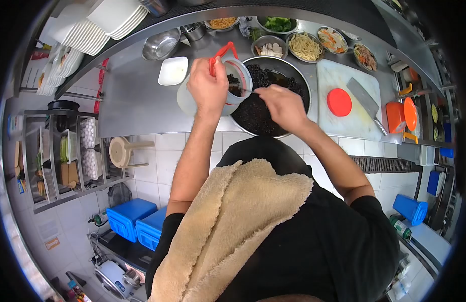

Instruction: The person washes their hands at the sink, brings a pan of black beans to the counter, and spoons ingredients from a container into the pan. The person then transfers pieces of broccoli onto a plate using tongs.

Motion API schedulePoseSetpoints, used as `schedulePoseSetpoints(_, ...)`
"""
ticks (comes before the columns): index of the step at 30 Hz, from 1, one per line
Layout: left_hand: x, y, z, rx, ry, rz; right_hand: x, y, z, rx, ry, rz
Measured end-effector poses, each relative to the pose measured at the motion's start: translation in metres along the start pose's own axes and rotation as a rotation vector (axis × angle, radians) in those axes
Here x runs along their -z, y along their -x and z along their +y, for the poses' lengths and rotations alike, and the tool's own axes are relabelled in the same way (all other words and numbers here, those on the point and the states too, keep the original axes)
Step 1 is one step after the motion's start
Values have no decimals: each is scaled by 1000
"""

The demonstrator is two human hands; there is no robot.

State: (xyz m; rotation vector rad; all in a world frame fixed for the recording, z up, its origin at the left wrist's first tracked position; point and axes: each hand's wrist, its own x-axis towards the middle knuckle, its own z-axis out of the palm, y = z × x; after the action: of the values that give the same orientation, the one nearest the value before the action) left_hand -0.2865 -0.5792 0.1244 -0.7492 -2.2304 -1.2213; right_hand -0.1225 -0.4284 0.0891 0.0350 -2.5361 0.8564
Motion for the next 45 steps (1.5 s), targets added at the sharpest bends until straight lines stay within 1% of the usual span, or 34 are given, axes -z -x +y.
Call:
schedulePoseSetpoints(1, 3, 1, -1, -2, -8, 5, 7, 0, 4, -54, -80, 43)
schedulePoseSetpoints(4, 8, -1, -3, 46, 6, 5, 35, -1, 20, -213, -177, 136)
schedulePoseSetpoints(6, 4, 4, -5, 40, 46, 1, 42, 6, 50, -197, -150, 178)
schedulePoseSetpoints(7, 4, 4, -12, 22, 37, 33, 46, 10, 63, -233, -5, 116)
schedulePoseSetpoints(8, -3, 13, -24, 144, 87, 4, 40, 15, 80, -323, 113, 34)
schedulePoseSetpoints(9, 6, 9, -10, 224, 97, -52, 26, 16, 106, -239, 196, 52)
schedulePoseSetpoints(10, 1, 9, -14, 128, 57, 55, 16, 12, 120, -279, 264, -20)
schedulePoseSetpoints(11, -4, 13, -19, 155, 17, 27, 5, 9, 137, -257, 331, -67)
schedulePoseSetpoints(12, -8, 13, -20, 105, 49, 51, -7, 6, 163, -199, 424, -140)
schedulePoseSetpoints(13, -3, 7, -17, 54, 5, 7, -8, -8, 153, -199, 501, -169)
schedulePoseSetpoints(14, 4, 1, -7, 48, 32, 6, -14, -20, 163, -178, 572, -226)
schedulePoseSetpoints(16, 13, -6, 2, 117, 49, -50, -33, -35, 193, -121, 710, -275)
schedulePoseSetpoints(19, 14, -1, 0, 93, 67, -21, -44, -48, 202, -89, 783, -366)
schedulePoseSetpoints(22, 15, -2, 1, 111, 82, -22, -43, -47, 217, -22, 673, -527)
schedulePoseSetpoints(25, 6, 2, -10, 74, 15, -23, -47, -34, 229, -173, 603, -639)
schedulePoseSetpoints(26, 5, 1, -12, 115, 8, -36, -37, -31, 211, -168, 561, -609)
schedulePoseSetpoints(27, -4, 2, -19, 98, 9, 27, -37, -26, 210, -157, 499, -578)
schedulePoseSetpoints(28, 2, 0, -14, 134, 75, 3, -38, -27, 204, -238, 444, -595)
schedulePoseSetpoints(29, 1, -2, -13, 80, -2, 58, -15, -38, 164, -229, 387, -648)
schedulePoseSetpoints(30, 4, -5, -10, 112, 28, 29, -17, -33, 171, -228, 323, -654)
schedulePoseSetpoints(31, 2, -4, -14, 98, 18, -3, -24, -24, 190, -132, 243, -595)
schedulePoseSetpoints(32, 5, -6, -12, 20, -3, 1, -27, -20, 198, -91, 181, -593)
schedulePoseSetpoints(33, 4, -6, -8, 17, 5, 17, -31, -17, 209, -58, 89, -640)
schedulePoseSetpoints(34, 2, -5, -12, -7, 8, 2, -33, -12, 217, -49, 15, -633)
schedulePoseSetpoints(36, 4, -6, -3, 30, -30, -17, -25, -9, 204, -247, -222, -623)
schedulePoseSetpoints(42, 3, -7, -8, 54, -16, -37, -17, 2, 197, -375, -347, -651)
schedulePoseSetpoints(43, 2, -8, -8, 52, -15, -31, -13, 3, 192, -476, -375, -673)
schedulePoseSetpoints(45, 2, -8, -5, 54, -12, -29, -15, 9, 193, -544, -461, -665)
